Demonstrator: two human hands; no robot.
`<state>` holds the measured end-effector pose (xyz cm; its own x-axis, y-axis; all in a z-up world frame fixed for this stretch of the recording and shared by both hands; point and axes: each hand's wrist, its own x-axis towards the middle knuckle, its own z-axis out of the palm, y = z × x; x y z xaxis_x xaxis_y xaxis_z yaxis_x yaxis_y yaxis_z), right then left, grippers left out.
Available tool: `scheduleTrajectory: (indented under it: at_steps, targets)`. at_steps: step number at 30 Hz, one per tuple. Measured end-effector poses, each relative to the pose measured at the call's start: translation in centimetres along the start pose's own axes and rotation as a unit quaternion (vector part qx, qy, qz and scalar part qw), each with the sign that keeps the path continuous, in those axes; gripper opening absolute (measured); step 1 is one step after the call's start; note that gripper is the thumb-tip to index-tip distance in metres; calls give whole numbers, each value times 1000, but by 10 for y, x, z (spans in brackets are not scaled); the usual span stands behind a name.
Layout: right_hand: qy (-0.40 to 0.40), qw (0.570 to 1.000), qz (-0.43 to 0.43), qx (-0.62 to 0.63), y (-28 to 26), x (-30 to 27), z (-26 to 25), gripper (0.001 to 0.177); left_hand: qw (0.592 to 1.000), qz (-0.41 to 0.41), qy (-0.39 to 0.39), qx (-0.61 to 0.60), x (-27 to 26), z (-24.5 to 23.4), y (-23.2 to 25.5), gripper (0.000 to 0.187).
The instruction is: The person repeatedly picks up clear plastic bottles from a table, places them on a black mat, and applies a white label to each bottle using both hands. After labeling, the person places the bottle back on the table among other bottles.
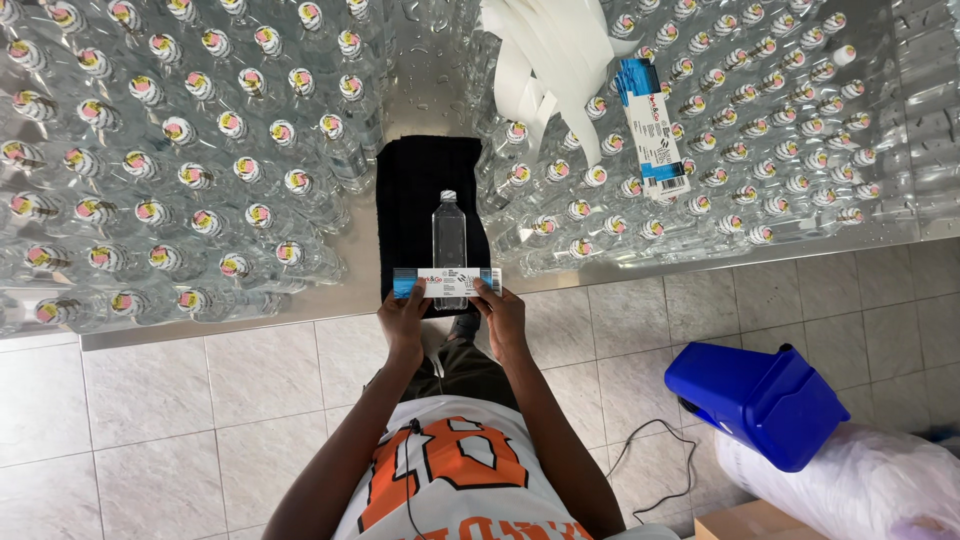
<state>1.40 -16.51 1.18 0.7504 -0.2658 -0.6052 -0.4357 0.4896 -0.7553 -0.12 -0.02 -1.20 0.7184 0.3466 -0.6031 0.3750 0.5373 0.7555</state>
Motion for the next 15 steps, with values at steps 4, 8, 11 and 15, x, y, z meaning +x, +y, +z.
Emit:
scheduleTrajectory:
  at_steps: [4,8,11,15]
  targets:
    - [2,1000,3,4,0,1,0,34,1000,8,-7,16,-3,1,3,27]
    - [6,1000,3,2,2,3,-1,36,1000,7,4,9,-9,5,10,29]
    - [5,1000,-2,-20,10,9,-5,40,999,30,10,36,-5,3,3,26]
    - [5,999,-6,-54,10,6,-1,44,997,41,10,67,-6,5,3,29]
